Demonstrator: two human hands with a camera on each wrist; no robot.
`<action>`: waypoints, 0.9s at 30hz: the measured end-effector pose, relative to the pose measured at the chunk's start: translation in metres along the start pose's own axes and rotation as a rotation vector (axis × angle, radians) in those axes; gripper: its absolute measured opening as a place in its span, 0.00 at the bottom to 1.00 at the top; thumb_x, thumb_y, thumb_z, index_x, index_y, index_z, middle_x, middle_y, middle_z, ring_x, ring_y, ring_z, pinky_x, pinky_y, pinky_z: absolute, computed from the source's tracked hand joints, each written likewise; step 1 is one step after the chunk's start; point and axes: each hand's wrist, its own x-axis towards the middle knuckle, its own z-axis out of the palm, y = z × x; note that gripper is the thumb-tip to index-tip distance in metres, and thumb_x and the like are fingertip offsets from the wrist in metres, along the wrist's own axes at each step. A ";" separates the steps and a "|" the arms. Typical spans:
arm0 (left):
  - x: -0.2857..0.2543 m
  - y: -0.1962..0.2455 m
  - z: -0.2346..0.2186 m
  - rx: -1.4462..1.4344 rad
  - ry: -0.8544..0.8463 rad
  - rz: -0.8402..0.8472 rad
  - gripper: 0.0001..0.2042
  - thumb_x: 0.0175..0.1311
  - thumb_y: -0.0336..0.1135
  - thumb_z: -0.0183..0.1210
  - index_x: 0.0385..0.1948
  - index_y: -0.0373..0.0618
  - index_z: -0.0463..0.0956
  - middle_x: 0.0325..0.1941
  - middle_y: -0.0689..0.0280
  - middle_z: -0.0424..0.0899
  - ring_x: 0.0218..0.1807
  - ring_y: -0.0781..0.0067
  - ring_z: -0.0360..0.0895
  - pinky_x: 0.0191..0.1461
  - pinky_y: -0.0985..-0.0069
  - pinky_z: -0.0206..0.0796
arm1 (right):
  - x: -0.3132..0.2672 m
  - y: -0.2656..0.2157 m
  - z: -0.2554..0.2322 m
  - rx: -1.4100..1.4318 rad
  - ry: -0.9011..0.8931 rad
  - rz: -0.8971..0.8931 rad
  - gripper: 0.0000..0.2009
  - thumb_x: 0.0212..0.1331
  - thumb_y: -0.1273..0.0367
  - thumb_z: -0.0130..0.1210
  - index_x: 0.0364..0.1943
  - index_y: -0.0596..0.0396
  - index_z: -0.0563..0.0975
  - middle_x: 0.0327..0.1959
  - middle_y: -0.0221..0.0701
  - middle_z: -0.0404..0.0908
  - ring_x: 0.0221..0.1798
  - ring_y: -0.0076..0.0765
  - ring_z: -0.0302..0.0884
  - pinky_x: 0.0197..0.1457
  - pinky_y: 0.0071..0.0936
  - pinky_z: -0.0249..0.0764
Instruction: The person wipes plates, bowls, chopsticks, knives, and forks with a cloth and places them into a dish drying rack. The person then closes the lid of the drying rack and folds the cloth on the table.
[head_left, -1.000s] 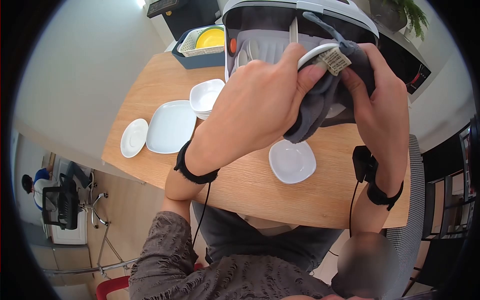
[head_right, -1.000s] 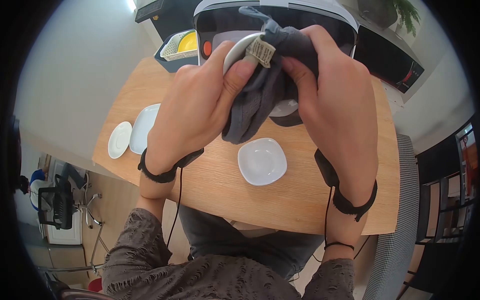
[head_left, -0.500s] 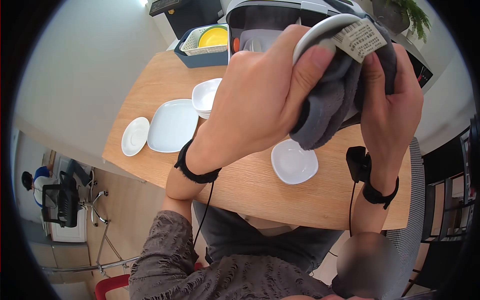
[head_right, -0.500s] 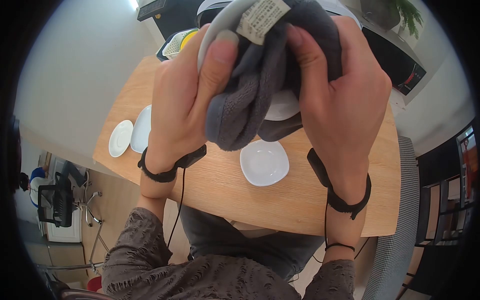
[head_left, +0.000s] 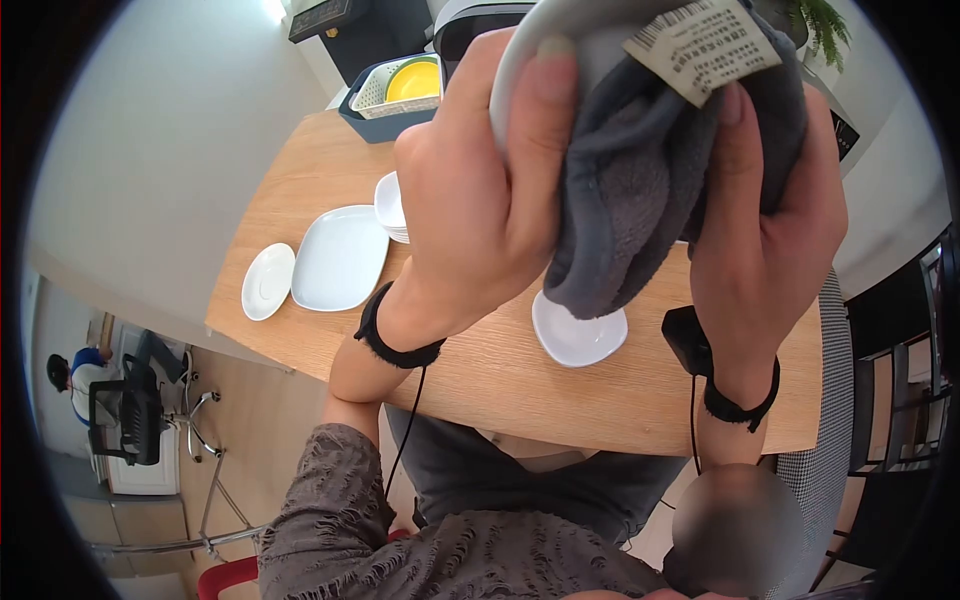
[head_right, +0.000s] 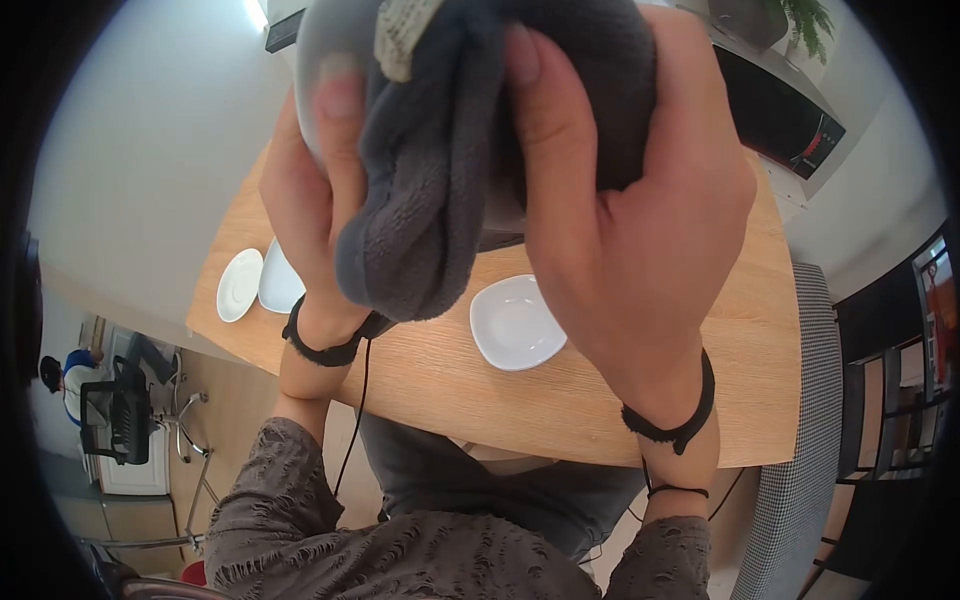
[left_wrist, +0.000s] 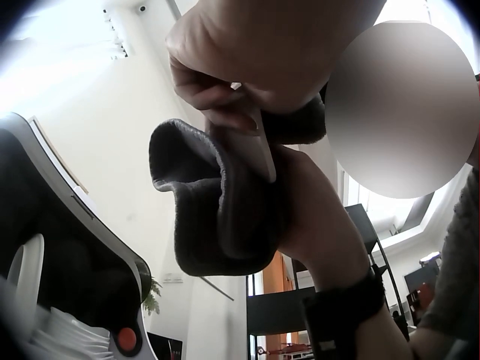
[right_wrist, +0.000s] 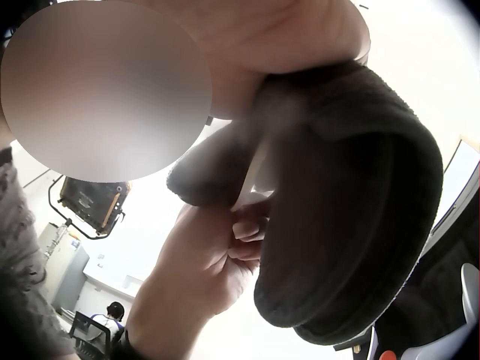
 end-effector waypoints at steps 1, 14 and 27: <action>0.000 0.000 0.000 -0.009 0.004 0.002 0.09 0.72 0.36 0.54 0.45 0.41 0.74 0.23 0.59 0.81 0.22 0.57 0.80 0.24 0.72 0.68 | 0.002 -0.001 -0.001 0.000 0.002 0.000 0.12 0.73 0.67 0.51 0.49 0.63 0.76 0.36 0.24 0.80 0.39 0.16 0.74 0.43 0.15 0.69; 0.000 -0.003 -0.004 -0.215 -0.101 -0.078 0.12 0.62 0.30 0.58 0.47 0.40 0.73 0.26 0.58 0.81 0.27 0.52 0.81 0.32 0.69 0.70 | 0.013 0.015 -0.011 -0.151 -0.205 0.054 0.13 0.71 0.64 0.55 0.46 0.62 0.78 0.34 0.26 0.82 0.36 0.17 0.74 0.42 0.16 0.69; -0.006 -0.008 0.006 0.012 -0.142 -0.042 0.08 0.67 0.28 0.55 0.44 0.38 0.69 0.20 0.53 0.78 0.24 0.47 0.79 0.27 0.63 0.67 | 0.010 0.033 -0.009 -0.061 -0.208 0.107 0.13 0.71 0.64 0.55 0.47 0.62 0.78 0.34 0.24 0.81 0.37 0.15 0.73 0.42 0.15 0.69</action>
